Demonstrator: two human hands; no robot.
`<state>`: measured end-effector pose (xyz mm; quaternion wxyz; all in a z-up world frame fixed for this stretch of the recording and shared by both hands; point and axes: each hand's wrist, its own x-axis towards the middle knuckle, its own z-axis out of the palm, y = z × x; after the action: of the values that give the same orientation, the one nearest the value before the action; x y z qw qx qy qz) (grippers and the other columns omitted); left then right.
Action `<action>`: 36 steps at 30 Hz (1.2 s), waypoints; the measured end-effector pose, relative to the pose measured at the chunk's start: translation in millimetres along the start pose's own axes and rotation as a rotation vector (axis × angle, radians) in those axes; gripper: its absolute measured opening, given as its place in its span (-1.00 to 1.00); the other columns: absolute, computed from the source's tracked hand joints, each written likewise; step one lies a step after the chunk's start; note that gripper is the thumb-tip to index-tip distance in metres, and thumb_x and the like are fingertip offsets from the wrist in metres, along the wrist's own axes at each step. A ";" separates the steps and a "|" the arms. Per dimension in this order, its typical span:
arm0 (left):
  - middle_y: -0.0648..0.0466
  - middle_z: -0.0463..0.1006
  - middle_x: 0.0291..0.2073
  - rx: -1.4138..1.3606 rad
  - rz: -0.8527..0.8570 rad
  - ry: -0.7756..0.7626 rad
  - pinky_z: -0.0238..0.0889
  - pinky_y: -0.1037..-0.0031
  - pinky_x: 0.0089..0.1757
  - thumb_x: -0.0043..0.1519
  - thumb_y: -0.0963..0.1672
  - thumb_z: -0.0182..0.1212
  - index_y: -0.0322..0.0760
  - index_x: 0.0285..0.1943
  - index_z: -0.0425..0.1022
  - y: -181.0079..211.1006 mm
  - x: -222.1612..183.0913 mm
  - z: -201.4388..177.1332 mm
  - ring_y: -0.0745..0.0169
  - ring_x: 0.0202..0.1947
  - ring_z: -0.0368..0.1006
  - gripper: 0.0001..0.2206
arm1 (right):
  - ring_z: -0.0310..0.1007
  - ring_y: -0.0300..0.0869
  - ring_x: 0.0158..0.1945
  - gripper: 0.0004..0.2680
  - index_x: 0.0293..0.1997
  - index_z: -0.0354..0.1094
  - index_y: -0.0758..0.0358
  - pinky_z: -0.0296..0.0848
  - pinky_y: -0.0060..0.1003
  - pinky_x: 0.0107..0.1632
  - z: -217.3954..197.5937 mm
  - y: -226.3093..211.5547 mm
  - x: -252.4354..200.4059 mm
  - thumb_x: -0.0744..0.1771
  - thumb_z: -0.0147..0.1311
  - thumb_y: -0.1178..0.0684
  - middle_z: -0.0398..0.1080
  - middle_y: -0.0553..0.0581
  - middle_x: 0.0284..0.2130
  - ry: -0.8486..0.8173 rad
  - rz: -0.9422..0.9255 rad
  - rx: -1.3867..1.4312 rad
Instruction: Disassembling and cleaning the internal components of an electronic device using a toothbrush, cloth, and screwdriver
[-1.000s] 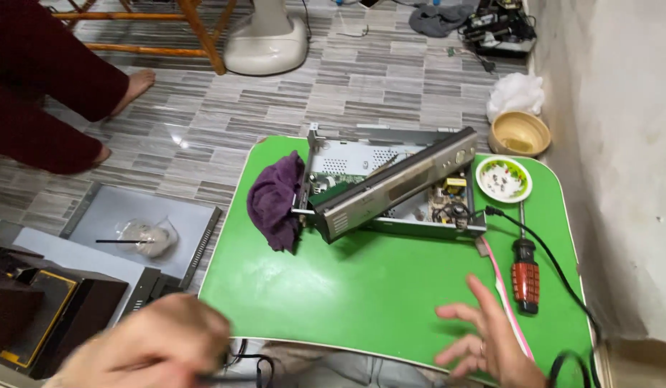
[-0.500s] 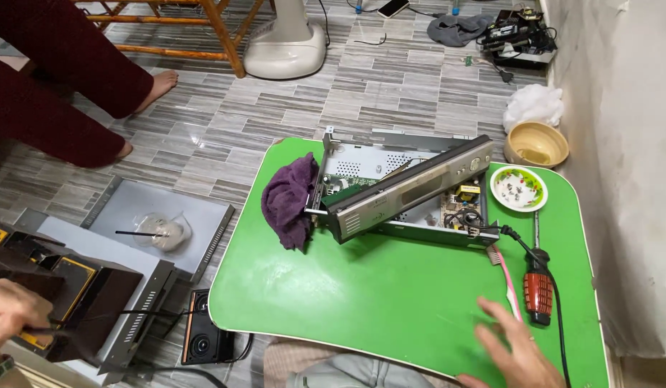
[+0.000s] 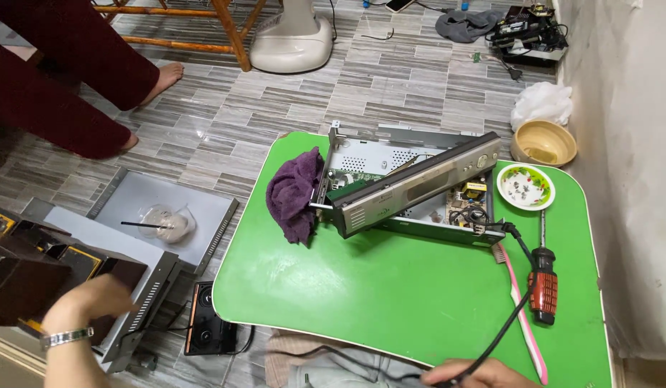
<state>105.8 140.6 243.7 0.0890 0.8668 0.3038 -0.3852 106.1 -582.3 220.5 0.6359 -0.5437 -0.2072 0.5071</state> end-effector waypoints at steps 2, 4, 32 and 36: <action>0.27 0.75 -0.48 0.217 0.108 0.110 0.33 0.59 -0.28 0.16 0.12 0.31 -0.07 -0.37 0.80 50.5 -41.2 -10.2 0.48 -0.42 0.49 -0.67 | 0.52 -0.18 0.27 -0.67 0.21 0.49 0.07 0.30 -0.21 0.36 9.5 -14.1 15.3 0.37 -0.07 -0.11 0.54 0.07 0.18 0.036 0.104 -0.195; 0.23 0.51 -0.62 -0.101 1.023 0.049 0.28 0.44 -0.41 0.22 0.03 0.35 -0.19 -0.57 0.64 116.0 -109.5 -19.0 0.40 -0.56 0.38 -0.65 | 0.53 -0.27 0.16 -0.69 0.14 0.47 0.20 0.39 -0.38 0.26 22.0 -28.3 32.5 0.35 0.17 -0.13 0.54 0.03 0.07 -0.090 0.089 -0.131; -0.08 0.55 0.23 -0.359 1.455 0.236 0.25 0.22 0.25 0.23 -0.08 0.29 -0.24 0.22 0.50 246.2 -142.1 6.7 0.02 0.25 0.47 -0.63 | 0.52 0.03 -0.17 -0.70 0.28 0.38 0.38 0.42 -0.17 0.07 -45.2 -130.7 -18.7 0.40 -0.17 0.27 0.55 0.33 -0.03 1.193 -0.035 -0.386; -0.19 0.52 0.18 -1.078 1.214 0.275 0.35 0.32 0.22 0.37 0.09 -0.20 -0.41 0.30 0.35 291.4 -117.0 -6.6 0.00 0.19 0.49 -0.45 | 0.14 0.04 0.41 -0.54 0.47 -0.06 0.41 0.17 -0.10 0.37 -71.2 -132.9 10.5 0.43 -0.44 -0.11 0.10 0.32 0.40 1.217 -0.175 -0.212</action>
<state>222.6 -143.4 309.4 0.6479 0.7579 -0.0662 0.0381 224.1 -593.4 314.3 0.6216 -0.7765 0.0993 0.0292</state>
